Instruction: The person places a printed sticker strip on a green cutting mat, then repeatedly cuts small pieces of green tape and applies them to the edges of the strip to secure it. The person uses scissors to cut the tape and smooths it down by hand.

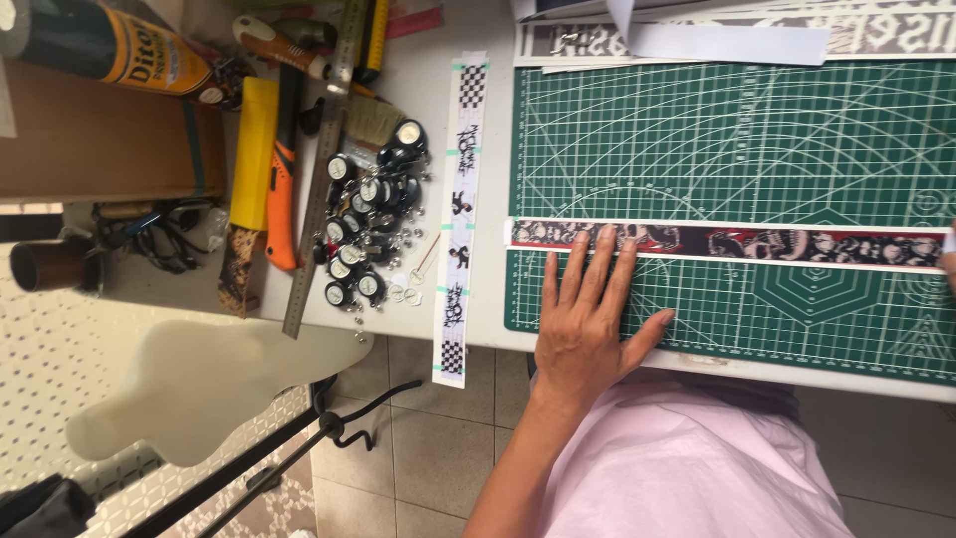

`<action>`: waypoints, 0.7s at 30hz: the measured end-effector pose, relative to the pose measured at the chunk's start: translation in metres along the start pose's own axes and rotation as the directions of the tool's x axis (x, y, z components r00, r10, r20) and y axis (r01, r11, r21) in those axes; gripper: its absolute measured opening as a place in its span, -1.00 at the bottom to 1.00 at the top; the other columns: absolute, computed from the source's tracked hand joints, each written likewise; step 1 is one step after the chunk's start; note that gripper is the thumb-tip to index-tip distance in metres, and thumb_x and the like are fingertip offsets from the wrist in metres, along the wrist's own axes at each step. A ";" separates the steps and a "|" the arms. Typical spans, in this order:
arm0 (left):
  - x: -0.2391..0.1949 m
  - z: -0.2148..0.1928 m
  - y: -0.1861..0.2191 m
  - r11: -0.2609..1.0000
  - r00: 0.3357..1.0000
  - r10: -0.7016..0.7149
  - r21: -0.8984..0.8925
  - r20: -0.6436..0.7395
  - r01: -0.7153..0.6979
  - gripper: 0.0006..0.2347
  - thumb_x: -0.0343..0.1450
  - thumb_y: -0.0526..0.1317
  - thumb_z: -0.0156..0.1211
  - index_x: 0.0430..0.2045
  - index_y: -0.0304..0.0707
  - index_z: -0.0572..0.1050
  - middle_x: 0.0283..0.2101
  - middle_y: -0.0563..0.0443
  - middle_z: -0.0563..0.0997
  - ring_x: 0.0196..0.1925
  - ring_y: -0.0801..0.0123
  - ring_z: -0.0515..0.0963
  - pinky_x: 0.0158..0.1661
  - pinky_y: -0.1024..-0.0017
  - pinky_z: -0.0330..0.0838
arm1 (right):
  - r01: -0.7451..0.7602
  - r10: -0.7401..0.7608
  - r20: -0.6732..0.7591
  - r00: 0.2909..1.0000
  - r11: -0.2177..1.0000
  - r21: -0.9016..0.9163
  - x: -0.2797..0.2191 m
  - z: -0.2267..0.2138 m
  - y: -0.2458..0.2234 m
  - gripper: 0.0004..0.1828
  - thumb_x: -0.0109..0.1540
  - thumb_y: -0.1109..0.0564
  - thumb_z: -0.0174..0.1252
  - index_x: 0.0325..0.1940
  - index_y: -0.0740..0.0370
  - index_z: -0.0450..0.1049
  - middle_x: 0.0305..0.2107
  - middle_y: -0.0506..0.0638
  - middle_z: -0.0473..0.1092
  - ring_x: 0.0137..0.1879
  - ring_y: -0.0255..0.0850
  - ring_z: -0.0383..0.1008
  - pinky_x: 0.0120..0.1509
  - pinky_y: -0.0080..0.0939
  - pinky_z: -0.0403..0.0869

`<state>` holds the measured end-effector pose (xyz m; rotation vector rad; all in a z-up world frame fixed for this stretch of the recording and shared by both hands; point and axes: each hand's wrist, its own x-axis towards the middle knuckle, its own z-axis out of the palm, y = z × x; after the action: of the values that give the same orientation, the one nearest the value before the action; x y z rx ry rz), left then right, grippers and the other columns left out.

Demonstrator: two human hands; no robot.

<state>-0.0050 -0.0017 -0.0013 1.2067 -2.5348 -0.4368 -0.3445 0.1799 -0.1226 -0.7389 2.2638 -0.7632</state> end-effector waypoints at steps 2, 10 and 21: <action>0.000 -0.002 0.000 1.000 1.000 0.004 -0.007 0.004 -0.004 -0.36 0.44 0.18 0.21 0.32 -0.27 0.40 0.42 -0.19 0.40 0.52 -0.04 0.31 0.50 -0.08 0.06 | 0.048 -0.048 -0.005 0.999 0.998 -0.035 -0.004 -0.005 -0.007 -0.69 0.47 0.17 0.18 0.28 0.31 0.49 -0.01 0.19 0.42 -0.17 -0.12 0.50 -0.17 -0.23 0.55; 0.005 -0.007 0.002 0.999 1.000 0.011 -0.038 0.009 -0.011 -0.38 0.44 0.12 0.25 0.31 -0.32 0.38 0.41 -0.22 0.38 0.50 -0.07 0.31 0.46 -0.09 0.05 | 0.390 -0.455 -0.094 0.886 0.838 -0.381 -0.027 -0.030 -0.066 -0.72 0.46 0.19 0.31 0.26 0.28 0.56 0.03 0.11 0.40 -0.09 -0.21 0.46 -0.02 -0.32 0.54; 0.004 -0.004 0.002 1.000 1.000 0.012 -0.022 0.008 -0.012 -0.39 0.43 0.11 0.25 0.29 -0.32 0.38 0.39 -0.21 0.38 0.49 -0.06 0.29 0.45 -0.08 0.03 | 0.398 -0.508 -0.140 0.850 0.793 -0.462 -0.045 -0.050 -0.160 -0.76 0.39 0.21 0.36 0.15 0.19 0.62 -0.02 0.08 0.46 -0.10 -0.16 0.53 -0.06 -0.26 0.53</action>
<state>-0.0070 -0.0043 0.0033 1.1839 -2.5359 -0.4662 -0.3021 0.1178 0.0344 -1.5185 2.5526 -0.6108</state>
